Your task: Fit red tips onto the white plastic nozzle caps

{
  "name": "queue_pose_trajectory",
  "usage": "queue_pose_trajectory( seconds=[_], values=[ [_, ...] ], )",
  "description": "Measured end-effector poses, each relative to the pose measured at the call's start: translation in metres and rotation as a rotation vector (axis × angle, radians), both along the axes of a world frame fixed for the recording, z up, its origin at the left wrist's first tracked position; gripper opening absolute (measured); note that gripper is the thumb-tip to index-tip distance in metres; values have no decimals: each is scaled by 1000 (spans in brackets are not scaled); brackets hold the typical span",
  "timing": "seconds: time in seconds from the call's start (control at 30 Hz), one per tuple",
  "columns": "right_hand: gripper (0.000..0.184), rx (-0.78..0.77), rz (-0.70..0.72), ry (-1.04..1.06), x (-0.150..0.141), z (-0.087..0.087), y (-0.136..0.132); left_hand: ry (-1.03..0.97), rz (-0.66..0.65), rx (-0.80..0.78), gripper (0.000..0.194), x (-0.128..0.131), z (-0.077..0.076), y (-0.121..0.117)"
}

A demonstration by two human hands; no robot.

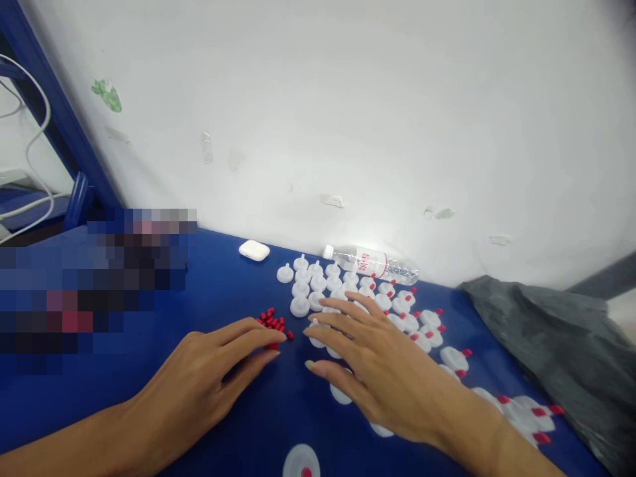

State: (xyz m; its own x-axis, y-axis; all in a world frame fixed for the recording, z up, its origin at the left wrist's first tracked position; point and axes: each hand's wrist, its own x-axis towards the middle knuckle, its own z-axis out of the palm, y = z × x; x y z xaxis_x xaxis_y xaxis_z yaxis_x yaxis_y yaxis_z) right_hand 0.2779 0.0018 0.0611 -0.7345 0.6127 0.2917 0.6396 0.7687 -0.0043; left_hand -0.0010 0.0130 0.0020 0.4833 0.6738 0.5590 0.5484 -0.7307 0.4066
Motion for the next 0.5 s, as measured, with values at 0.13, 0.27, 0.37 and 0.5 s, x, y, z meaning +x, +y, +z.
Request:
queue_pose_trajectory(
  seconds=[0.13, 0.27, 0.37, 0.5],
  values=[
    [25, 23, 46, 15, -9, 4, -8, -29, -36, 111, 25, 2, 6, 0],
    [28, 59, 120, 41, -19, 1, -17, -49, -109, 107, 25, 3, 9, -4],
    [15, 61, 136, 61, -23, -1, -20, -64, -113, 79, 26, 4, 8, -7],
    [15, 81, 143, 81, -24, -3, -20, -43, -102, 114, 29, 3, 7, -10]
  ],
)
